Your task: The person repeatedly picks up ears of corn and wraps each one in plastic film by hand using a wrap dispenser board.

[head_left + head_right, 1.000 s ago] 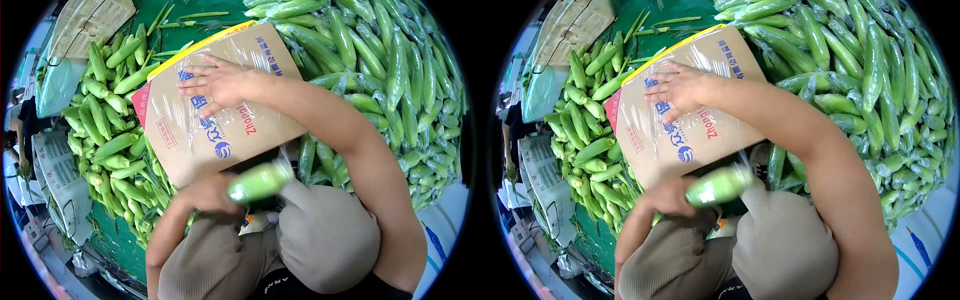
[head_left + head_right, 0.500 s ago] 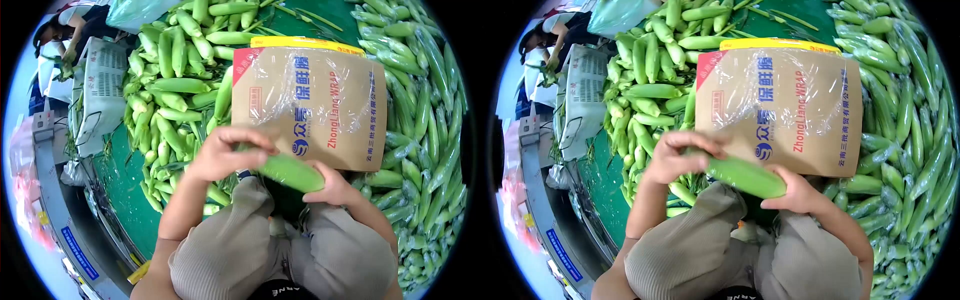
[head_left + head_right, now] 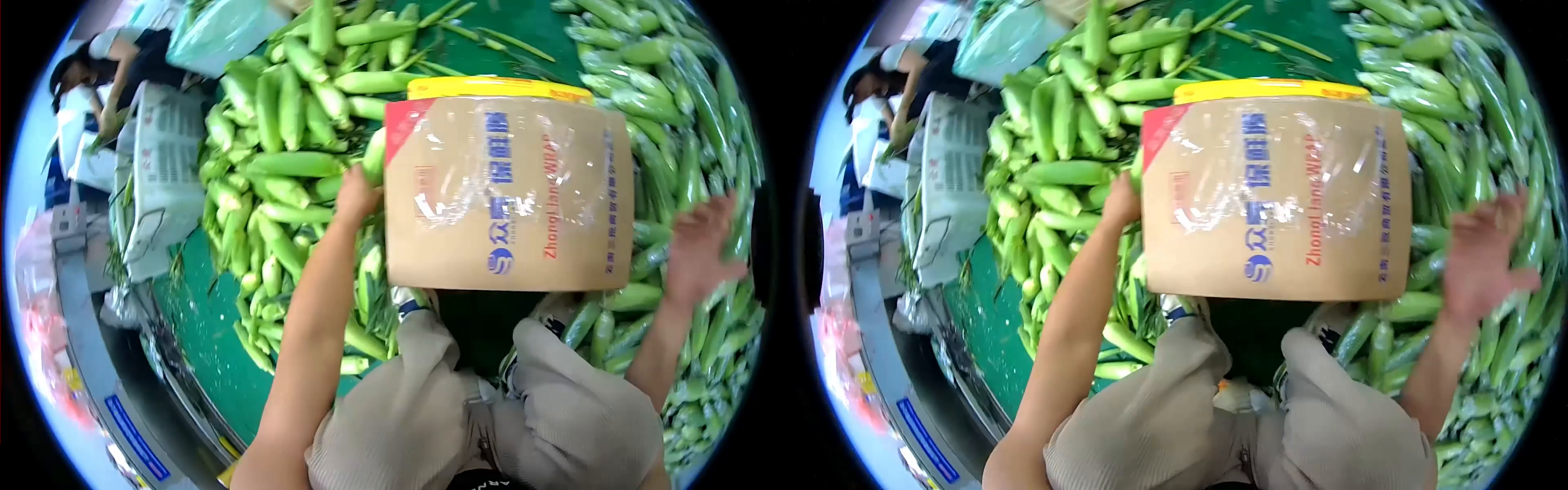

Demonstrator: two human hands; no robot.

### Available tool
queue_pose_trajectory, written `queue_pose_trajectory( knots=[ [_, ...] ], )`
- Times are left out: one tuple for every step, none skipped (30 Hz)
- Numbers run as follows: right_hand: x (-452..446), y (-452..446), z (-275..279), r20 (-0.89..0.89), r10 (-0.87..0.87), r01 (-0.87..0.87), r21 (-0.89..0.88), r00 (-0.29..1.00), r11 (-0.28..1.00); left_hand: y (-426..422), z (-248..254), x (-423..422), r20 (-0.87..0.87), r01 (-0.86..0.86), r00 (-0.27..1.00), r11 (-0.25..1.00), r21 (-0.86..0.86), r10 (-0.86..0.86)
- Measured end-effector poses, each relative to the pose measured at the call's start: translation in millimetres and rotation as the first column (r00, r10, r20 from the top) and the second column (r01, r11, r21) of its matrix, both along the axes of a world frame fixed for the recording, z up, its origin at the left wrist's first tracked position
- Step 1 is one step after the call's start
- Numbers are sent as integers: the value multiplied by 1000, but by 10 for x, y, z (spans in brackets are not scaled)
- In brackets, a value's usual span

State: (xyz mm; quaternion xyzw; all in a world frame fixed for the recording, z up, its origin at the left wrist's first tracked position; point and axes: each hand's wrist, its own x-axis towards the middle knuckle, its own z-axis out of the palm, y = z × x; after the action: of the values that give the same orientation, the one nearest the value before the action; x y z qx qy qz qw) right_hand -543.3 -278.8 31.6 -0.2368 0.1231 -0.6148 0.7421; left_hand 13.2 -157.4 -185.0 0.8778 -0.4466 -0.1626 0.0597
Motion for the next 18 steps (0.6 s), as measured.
queue_pose_trajectory(
  knots=[
    [-20,-42,-244,-125,101,-83,140,987,987,-15,0,91,-120,-13,993,998,65,20],
    [-61,-8,-302,-505,148,-118,92,850,989,-98,301,173,-530,-31,833,970,239,157],
    [-103,26,-361,-803,151,-191,47,577,980,87,107,383,-784,-301,543,942,150,299],
    [104,72,-249,-994,-81,-477,-109,79,872,197,696,142,-915,-440,257,881,176,311],
    [233,69,-204,-984,-175,-494,-143,-19,858,360,826,169,-949,-498,184,857,135,257],
    [301,94,-215,-963,-246,-519,-155,-111,841,471,1159,-10,-979,-559,166,829,5,117],
    [295,73,-282,-930,-321,-560,-172,-179,810,473,1515,-262,-937,-552,347,816,-173,36],
    [322,12,-374,-886,-402,-611,-189,-232,768,421,1721,-347,-888,-487,460,832,-265,-13],
    [362,-24,-456,-832,-484,-668,-199,-272,717,317,1946,-534,-824,-399,564,855,-330,-55],
    [408,-67,-506,-830,-489,-663,-210,-267,718,150,2112,-779,-747,-309,658,867,-390,-101],
    [459,-108,-547,-829,-496,-663,-221,-258,715,-19,2206,-1009,-669,-195,726,885,-423,-159],
    [506,-135,-599,-828,-502,-664,-231,-249,711,-194,2235,-1237,-584,-79,781,894,-442,-220],
    [533,-143,-690,-799,-570,-669,-318,-192,671,-335,2207,-1479,-352,140,879,880,-454,-321],
    [522,-171,-800,-758,-638,-664,-406,-139,628,-483,2183,-1686,-99,356,898,840,-411,-429],
    [492,-173,-899,-711,-696,-649,-486,-95,585,-572,2005,-1805,-11,481,850,784,-393,-527],
    [457,-125,-988,-810,-587,-464,-523,10,715,-661,1904,-1923,75,600,781,712,-364,-620],
    [400,-50,-1079,-865,-481,-263,-502,142,824,-670,1837,-2011,107,595,797,742,-309,-595],
    [341,-22,-1120,-876,-382,-67,-418,294,906,-712,1858,-2041,94,617,779,730,-293,-621]
  ],
)
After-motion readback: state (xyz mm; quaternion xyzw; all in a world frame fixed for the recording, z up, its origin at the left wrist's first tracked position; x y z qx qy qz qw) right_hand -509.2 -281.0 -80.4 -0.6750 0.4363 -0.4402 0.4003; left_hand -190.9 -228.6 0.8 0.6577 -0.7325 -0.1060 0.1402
